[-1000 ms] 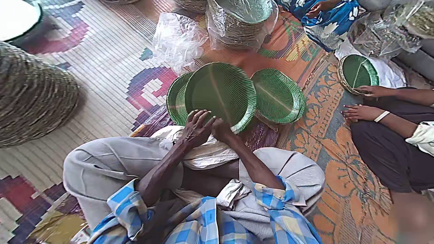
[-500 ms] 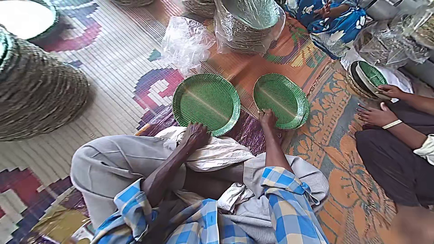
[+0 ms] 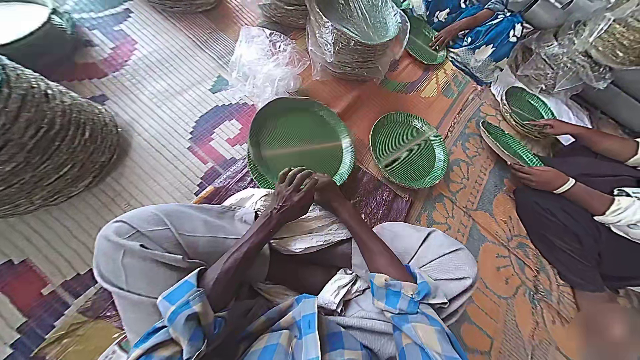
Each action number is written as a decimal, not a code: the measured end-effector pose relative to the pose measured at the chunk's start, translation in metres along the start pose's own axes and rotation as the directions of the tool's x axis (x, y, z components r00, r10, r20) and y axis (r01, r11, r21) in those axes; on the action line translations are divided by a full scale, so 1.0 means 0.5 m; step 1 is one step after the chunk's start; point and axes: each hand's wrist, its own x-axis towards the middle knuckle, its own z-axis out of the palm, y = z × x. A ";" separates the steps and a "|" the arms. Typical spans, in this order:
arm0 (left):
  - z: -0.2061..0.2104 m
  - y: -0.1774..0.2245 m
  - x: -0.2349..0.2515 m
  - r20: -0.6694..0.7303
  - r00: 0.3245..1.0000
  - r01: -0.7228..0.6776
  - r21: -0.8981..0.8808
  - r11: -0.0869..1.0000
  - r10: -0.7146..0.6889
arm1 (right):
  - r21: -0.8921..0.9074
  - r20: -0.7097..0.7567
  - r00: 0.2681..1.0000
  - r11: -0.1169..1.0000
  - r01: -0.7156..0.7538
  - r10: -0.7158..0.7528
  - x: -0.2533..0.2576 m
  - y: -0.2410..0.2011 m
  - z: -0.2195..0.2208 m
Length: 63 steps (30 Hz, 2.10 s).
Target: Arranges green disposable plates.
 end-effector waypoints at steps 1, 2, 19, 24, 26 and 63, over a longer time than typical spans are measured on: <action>-0.003 -0.003 -0.004 0.097 0.993 0.060 0.017 0.998 -0.062 | 0.027 0.202 0.979 0.999 -0.037 0.031 0.002 0.005 0.010; -0.009 -0.009 -0.008 0.260 0.954 0.143 0.034 0.989 -0.146 | 0.041 0.301 0.952 0.997 -0.063 0.048 0.005 0.026 0.014; -0.004 -0.014 0.025 0.836 0.450 0.361 0.150 0.920 -0.313 | -0.083 -0.119 0.645 0.640 -0.764 0.755 -0.105 0.336 -0.183; -0.001 -0.013 0.021 0.831 0.459 0.366 0.145 0.919 -0.314 | -0.036 -0.148 0.591 0.593 -0.805 0.793 -0.100 0.337 -0.188; 0.001 -0.018 0.018 0.835 0.463 0.354 0.133 0.926 -0.297 | -0.013 -0.168 0.552 0.558 -0.829 0.817 -0.096 0.339 -0.190; 0.003 -0.013 0.015 0.830 0.437 0.415 0.156 0.896 -0.347 | -0.070 -0.195 0.586 0.585 -0.808 0.786 -0.105 0.333 -0.158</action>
